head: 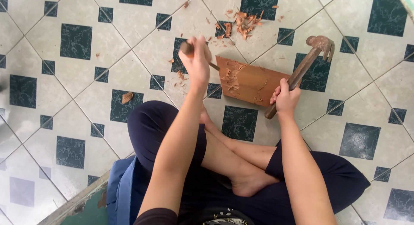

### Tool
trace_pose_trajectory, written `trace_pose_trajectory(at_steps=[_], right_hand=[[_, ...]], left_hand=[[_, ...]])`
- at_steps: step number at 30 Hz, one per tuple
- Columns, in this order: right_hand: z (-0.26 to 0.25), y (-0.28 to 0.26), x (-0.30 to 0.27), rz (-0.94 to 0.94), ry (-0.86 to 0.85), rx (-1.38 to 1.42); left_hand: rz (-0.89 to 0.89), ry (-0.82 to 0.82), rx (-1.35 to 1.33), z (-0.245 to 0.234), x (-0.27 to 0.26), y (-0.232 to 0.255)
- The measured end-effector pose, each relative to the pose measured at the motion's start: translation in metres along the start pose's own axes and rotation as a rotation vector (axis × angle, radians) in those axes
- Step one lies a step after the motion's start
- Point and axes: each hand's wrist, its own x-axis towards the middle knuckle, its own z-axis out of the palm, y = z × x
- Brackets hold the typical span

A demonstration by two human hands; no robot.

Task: Carving a wooden block using a hammer and chisel while sitting on the floor.

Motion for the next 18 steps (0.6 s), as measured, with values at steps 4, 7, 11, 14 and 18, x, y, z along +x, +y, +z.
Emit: trace_pose_trajectory(at_steps=[4,7,11,14,18], right_hand=[[0.016,-0.028,-0.014,-0.067,0.058,-0.111],[0.017,-0.030,-0.015,-0.076,0.059,-0.120],[0.018,-0.031,-0.015,-0.083,0.056,-0.119],[0.017,-0.031,-0.016,-0.087,0.053,-0.114],[0.016,-0.030,-0.014,-0.098,0.046,-0.107]], left_hand=[[-0.095,0.058,-0.009,0.039,-0.045,0.007],[-0.152,-0.088,0.094,0.037,-0.062,-0.034],[-0.063,-0.204,0.168,0.034,-0.060,-0.053],[-0.066,-0.182,0.167,0.031,-0.056,-0.046],[-0.054,-0.169,0.145,0.028,-0.053,-0.039]])
